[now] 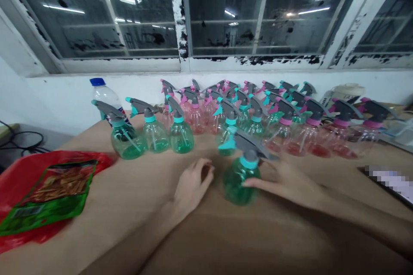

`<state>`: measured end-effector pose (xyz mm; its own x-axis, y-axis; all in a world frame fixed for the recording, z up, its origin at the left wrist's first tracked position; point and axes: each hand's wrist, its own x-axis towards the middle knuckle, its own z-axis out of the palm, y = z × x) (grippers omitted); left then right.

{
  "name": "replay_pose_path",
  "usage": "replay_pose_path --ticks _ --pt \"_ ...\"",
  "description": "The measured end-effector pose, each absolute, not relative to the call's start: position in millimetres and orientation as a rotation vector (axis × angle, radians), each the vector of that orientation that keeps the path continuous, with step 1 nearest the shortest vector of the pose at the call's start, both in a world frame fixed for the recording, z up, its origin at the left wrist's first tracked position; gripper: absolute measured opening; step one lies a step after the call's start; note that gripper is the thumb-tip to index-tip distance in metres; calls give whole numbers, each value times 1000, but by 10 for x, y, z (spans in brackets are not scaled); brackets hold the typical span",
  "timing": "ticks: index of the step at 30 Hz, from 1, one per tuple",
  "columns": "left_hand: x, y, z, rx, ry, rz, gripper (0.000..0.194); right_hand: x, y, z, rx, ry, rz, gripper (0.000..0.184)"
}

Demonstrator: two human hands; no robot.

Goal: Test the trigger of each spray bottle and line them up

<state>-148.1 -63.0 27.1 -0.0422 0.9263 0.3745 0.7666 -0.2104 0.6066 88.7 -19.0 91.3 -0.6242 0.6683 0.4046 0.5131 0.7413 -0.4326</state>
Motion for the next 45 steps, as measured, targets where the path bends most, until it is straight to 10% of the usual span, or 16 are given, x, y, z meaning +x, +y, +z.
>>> replay_pose_path --ticks 36,45 --pt "-1702 -496 375 1833 1899 1170 28 -507 435 746 -788 -1960 380 76" --pt "-1720 -488 357 1902 1892 1053 26 321 250 844 -862 -1974 447 16"
